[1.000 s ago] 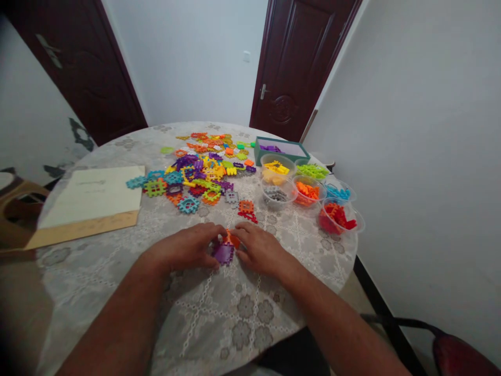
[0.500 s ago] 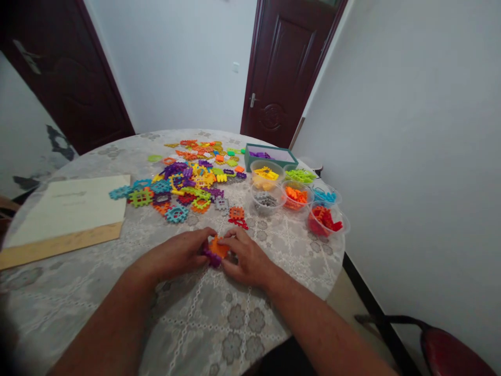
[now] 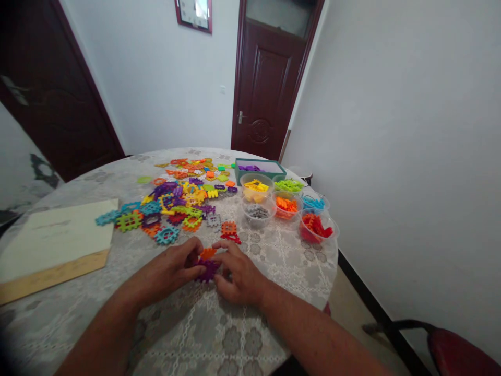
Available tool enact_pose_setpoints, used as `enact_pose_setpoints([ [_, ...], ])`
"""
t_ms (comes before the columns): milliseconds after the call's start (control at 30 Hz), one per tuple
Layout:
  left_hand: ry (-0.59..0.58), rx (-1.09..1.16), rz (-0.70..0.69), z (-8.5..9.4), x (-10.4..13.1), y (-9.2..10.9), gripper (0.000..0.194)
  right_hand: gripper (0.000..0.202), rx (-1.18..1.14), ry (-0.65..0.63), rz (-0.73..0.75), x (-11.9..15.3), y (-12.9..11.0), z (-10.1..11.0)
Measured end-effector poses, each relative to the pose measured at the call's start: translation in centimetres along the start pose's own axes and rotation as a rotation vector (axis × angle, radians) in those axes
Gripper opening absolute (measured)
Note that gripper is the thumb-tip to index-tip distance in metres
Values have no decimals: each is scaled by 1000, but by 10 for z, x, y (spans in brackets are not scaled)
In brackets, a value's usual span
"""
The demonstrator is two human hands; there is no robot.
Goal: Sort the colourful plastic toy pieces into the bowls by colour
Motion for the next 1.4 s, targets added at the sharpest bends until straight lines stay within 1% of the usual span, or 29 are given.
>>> enact_pose_setpoints([
  [33, 1, 9, -5, 0, 0, 1, 20, 48, -29, 7, -6, 0, 0, 0],
  [100, -4, 23, -14, -1, 1, 5, 21, 36, -67, 43, -26, -2, 0, 1],
  [167, -14, 26, -23, -2, 2, 8, 24, 24, -74, 87, -49, -3, 0, 2],
  [200, -17, 28, -28, -2, 2, 9, 25, 21, -74, 105, -54, -3, 1, 3],
  [367, -41, 93, -56, -4, 3, 8, 26, 20, -120, 152, -68, -3, 8, 1],
  [433, -41, 105, -60, -5, 3, 6, 30, 19, -168, 173, -88, -1, 11, 0],
  [500, -29, 90, -73, -5, 4, 5, 28, 17, -232, 197, -107, 1, 12, -1],
  [600, 51, 49, -89, -2, 4, 5, 14, 15, -257, 267, -75, 2, 10, 3],
  [700, 179, 7, -75, 3, 3, 5, 6, 16, -85, 388, -4, 2, 4, 12],
  [767, 234, 5, -40, 4, 1, 4, 8, 19, 31, 457, -3, 1, 2, 19],
  [833, 296, 38, -12, 4, -2, 2, 14, 20, 94, 500, -35, 1, 1, 23],
  [867, 337, 64, -20, 4, -3, 1, 15, 20, 118, 517, -54, 2, 1, 24],
  [967, 473, 167, -138, 5, -5, 1, 17, 21, 174, 559, -73, 4, 1, 26],
  [1033, 532, 208, -222, 8, -3, 3, 19, 22, 183, 533, -50, 5, 1, 25],
  [1133, 581, 177, -265, 14, 0, 7, 25, 24, 190, 476, -29, 7, 2, 25],
  [1233, 583, 159, -257, 17, 3, 10, 26, 26, 192, 497, -25, 6, 1, 26],
  [1300, 579, 178, -229, 19, 4, 11, 24, 28, 169, 521, -28, 4, 1, 27],
  [1400, 585, 187, -150, 19, 3, 11, 18, 34, 127, 532, -63, 3, 3, 28],
])
Point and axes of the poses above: each hand's wrist, its own x-axis away from the middle knuckle, its own z-axis out of the back of the hand, y = z × x, the point moved 2 cm from there along -x, towards the middle knuckle, and after that the axes turned 2 degrees about z, right-handed, at the moved point
